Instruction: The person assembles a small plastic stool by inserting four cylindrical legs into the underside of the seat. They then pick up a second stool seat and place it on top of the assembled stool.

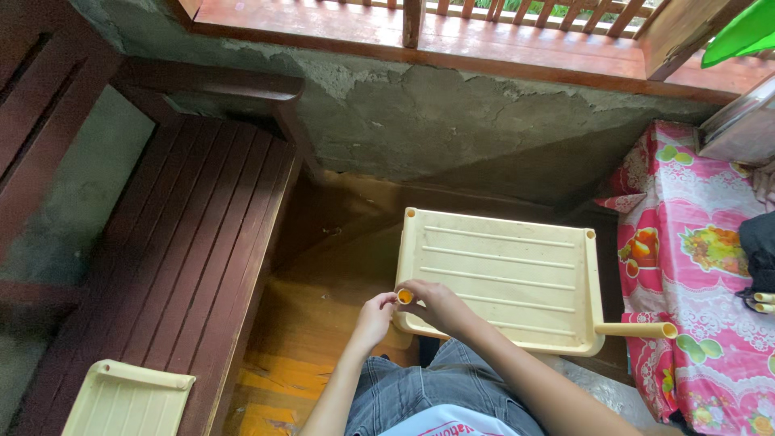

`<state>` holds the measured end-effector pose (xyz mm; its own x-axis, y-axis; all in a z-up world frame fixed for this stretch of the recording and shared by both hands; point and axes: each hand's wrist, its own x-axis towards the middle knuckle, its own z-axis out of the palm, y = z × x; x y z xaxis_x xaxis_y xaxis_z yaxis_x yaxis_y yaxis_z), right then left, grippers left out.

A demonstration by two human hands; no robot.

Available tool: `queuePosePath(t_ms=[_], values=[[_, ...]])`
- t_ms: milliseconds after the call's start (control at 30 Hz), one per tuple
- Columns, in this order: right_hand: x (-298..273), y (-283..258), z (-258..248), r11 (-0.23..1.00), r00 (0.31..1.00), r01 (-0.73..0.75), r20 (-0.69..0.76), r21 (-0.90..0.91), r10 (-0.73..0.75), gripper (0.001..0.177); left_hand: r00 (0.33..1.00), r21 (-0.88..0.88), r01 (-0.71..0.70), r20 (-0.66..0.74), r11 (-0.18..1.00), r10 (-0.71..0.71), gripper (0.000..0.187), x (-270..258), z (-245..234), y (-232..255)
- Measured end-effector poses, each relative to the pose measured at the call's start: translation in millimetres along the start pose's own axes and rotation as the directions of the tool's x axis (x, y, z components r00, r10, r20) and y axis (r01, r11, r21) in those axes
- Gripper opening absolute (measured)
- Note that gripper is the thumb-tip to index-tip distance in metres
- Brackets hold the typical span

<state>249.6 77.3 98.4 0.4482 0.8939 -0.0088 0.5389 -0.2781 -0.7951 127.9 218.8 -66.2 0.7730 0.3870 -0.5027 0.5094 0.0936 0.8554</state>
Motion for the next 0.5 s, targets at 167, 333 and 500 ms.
queuePosePath(t_ms=[167, 333, 500], values=[[-4.9, 3.3, 1.8, 1.0, 0.997, -0.024, 0.071, 0.02, 0.022, 0.032, 0.994, 0.116, -0.104, -0.028, 0.988, 0.108, 0.032, -8.7, -3.0, 7.9], [-5.1, -2.6, -5.2, 0.976, 0.996, 0.094, 0.026, -0.197, -0.091, 0.031, 0.994, 0.15, -0.098, -0.029, 0.984, 0.103, 0.032, -15.9, -3.2, 19.2], [0.1, -10.3, -8.5, 0.941, 0.999, 0.052, 0.03, -0.334, -0.044, 0.031, 0.994, 0.179, -0.095, -0.043, 0.979, 0.105, 0.033, -17.5, -5.3, 24.4]])
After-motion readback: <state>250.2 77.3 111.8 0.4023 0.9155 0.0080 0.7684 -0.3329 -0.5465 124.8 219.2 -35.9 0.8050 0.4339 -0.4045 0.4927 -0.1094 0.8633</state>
